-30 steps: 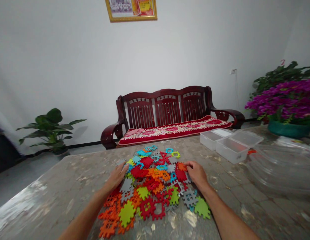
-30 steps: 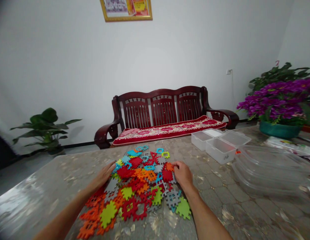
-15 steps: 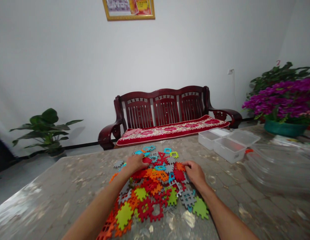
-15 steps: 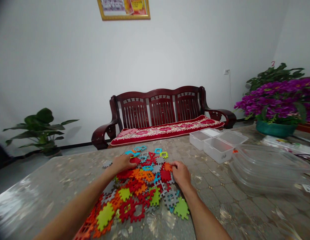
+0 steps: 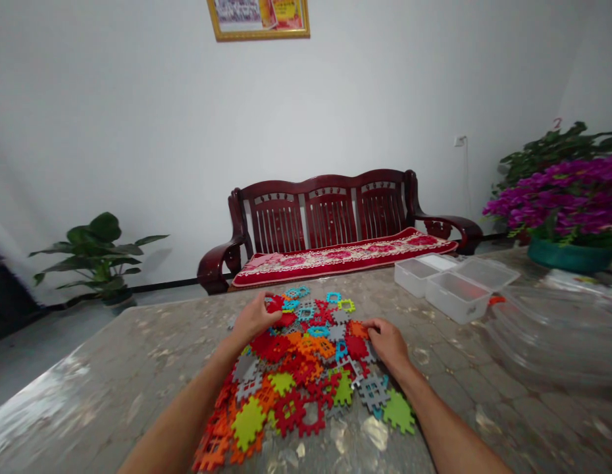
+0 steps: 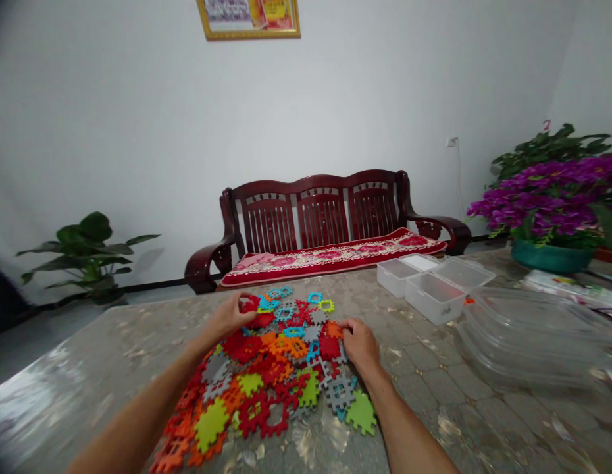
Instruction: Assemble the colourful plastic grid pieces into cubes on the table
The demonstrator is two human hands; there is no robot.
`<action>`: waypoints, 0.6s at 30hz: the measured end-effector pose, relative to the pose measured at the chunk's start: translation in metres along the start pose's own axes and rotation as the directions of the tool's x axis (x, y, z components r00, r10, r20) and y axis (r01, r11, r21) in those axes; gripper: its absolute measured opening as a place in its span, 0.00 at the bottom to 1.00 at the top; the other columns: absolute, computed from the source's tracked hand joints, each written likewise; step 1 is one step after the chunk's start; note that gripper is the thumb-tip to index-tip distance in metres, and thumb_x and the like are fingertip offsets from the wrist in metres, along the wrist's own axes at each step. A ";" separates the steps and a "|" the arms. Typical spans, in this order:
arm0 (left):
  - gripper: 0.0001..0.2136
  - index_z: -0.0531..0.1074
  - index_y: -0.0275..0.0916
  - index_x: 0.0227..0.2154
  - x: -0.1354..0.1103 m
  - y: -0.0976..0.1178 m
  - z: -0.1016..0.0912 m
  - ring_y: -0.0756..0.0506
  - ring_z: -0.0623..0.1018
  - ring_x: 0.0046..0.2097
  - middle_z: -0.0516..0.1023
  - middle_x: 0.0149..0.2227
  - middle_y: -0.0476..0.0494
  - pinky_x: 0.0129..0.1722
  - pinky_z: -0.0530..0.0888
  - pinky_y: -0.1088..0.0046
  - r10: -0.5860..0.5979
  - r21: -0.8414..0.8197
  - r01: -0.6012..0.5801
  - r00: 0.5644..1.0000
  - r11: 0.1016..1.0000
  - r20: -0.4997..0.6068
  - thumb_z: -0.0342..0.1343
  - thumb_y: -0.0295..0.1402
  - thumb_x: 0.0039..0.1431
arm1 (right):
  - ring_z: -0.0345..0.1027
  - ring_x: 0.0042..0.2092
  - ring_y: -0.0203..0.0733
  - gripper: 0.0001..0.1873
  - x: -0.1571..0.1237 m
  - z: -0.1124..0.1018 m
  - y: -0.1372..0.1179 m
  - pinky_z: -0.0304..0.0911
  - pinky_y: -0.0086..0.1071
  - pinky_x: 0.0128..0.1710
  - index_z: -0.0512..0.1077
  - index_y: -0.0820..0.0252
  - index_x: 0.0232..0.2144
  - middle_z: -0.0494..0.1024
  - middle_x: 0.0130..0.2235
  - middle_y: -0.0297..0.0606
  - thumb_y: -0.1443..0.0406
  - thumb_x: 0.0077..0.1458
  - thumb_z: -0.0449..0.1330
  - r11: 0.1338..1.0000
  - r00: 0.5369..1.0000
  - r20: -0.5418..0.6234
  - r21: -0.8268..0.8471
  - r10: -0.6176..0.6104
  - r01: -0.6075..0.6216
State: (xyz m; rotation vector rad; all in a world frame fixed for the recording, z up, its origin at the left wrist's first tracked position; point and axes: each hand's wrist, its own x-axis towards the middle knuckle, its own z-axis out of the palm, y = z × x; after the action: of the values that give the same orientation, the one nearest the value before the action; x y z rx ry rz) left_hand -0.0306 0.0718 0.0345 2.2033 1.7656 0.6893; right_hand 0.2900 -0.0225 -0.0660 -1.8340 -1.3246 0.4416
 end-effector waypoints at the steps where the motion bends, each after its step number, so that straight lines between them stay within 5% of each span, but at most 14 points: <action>1: 0.25 0.69 0.37 0.52 0.000 -0.007 -0.006 0.41 0.81 0.37 0.81 0.35 0.43 0.36 0.73 0.68 -0.016 -0.093 0.013 0.999 0.996 -0.033 0.57 0.40 0.49 | 0.75 0.48 0.41 0.18 0.000 0.001 0.001 0.65 0.32 0.48 0.80 0.51 0.39 0.83 0.45 0.33 0.66 0.55 0.51 1.000 1.000 0.001 0.004 -0.001 0.001; 4: 0.26 0.70 0.36 0.51 0.000 -0.034 -0.022 0.42 0.81 0.37 0.82 0.34 0.45 0.36 0.75 0.68 -0.078 -0.314 0.051 0.994 0.948 -0.076 0.57 0.39 0.47 | 0.75 0.48 0.41 0.19 0.001 0.001 0.002 0.65 0.32 0.48 0.81 0.52 0.39 0.83 0.45 0.33 0.66 0.55 0.51 1.000 1.000 -0.002 0.003 -0.003 0.003; 8: 0.28 0.70 0.34 0.52 -0.007 -0.078 -0.028 0.38 0.82 0.44 0.84 0.40 0.39 0.44 0.77 0.63 -0.151 -0.410 0.123 0.988 0.904 -0.036 0.56 0.39 0.46 | 0.76 0.46 0.42 0.19 0.001 0.000 0.003 0.66 0.32 0.47 0.81 0.52 0.39 0.83 0.43 0.33 0.66 0.55 0.51 1.000 1.000 -0.004 0.000 -0.008 0.008; 13: 0.32 0.67 0.32 0.57 -0.023 -0.122 -0.011 0.33 0.77 0.56 0.79 0.53 0.28 0.51 0.75 0.57 -0.302 -0.329 0.276 0.953 0.903 -0.029 0.54 0.45 0.52 | 0.76 0.45 0.41 0.18 0.001 0.000 0.003 0.67 0.32 0.47 0.81 0.52 0.38 0.84 0.43 0.33 0.66 0.55 0.51 1.000 1.000 -0.017 -0.004 -0.002 0.002; 18: 0.28 0.71 0.34 0.55 -0.030 -0.122 0.006 0.36 0.75 0.59 0.75 0.59 0.30 0.61 0.67 0.58 -0.146 -0.180 0.143 0.989 0.973 -0.004 0.51 0.47 0.56 | 0.76 0.45 0.43 0.18 0.002 0.000 0.004 0.67 0.33 0.48 0.81 0.52 0.38 0.84 0.43 0.34 0.65 0.54 0.52 1.000 1.000 -0.020 -0.007 -0.004 0.004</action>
State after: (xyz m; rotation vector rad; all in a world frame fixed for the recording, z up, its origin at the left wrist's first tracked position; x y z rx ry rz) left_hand -0.1370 0.0735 -0.0332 1.9366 1.7754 0.8018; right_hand 0.2931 -0.0210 -0.0691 -1.8372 -1.3176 0.4159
